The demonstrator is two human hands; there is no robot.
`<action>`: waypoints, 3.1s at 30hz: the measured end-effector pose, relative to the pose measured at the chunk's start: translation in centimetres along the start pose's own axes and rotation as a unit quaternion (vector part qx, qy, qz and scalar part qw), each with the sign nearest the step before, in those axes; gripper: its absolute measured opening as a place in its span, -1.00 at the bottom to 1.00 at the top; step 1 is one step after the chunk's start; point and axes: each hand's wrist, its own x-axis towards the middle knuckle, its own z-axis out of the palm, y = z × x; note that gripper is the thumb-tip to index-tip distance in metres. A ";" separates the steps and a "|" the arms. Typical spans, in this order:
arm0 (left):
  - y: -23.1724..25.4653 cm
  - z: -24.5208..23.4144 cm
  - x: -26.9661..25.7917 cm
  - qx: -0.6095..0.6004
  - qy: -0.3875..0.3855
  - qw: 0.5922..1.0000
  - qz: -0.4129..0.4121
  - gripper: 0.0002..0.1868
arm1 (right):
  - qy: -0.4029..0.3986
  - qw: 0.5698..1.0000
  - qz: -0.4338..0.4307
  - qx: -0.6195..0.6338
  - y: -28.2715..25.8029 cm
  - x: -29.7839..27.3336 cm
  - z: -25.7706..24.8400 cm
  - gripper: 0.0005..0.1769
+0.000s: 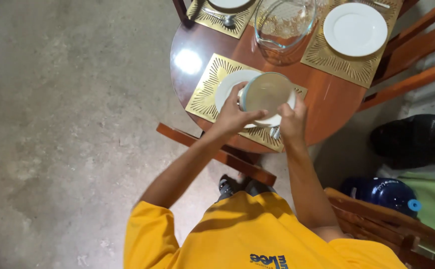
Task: The person is setting the dining table with plates, cutlery, and bowls.
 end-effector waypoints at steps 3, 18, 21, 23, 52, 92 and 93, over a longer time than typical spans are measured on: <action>-3.6 -2.3 3.8 -0.024 -0.019 1.000 -0.001 0.08 | -0.027 0.999 0.022 -0.024 1.4 1.7 2.0 -0.47; -7.4 -15.7 14.4 0.009 -0.076 0.991 -0.106 -0.01 | -0.096 0.975 0.144 -0.142 6.3 9.4 13.9 -0.38; -10.2 -18.1 17.6 0.030 -0.086 0.990 -0.110 0.01 | -0.079 0.967 0.184 -0.156 8.1 10.7 16.6 -0.42; -11.6 -19.1 19.6 -0.002 -0.091 0.991 -0.099 -0.15 | -0.058 0.955 0.201 -0.212 9.4 11.5 17.9 -0.45; -26.6 -16.9 33.6 0.155 0.048 0.983 -0.080 -0.40 | 0.162 0.948 0.275 -0.015 23.1 20.4 19.3 -0.51; -29.4 -31.6 31.8 -0.016 0.213 0.977 -0.003 -0.57 | 0.005 0.950 0.313 -0.024 30.6 17.9 31.7 -0.33; -28.8 -31.7 31.7 -0.016 0.207 0.978 -0.004 -0.57 | 0.011 0.949 0.313 -0.023 30.7 17.7 30.4 -0.33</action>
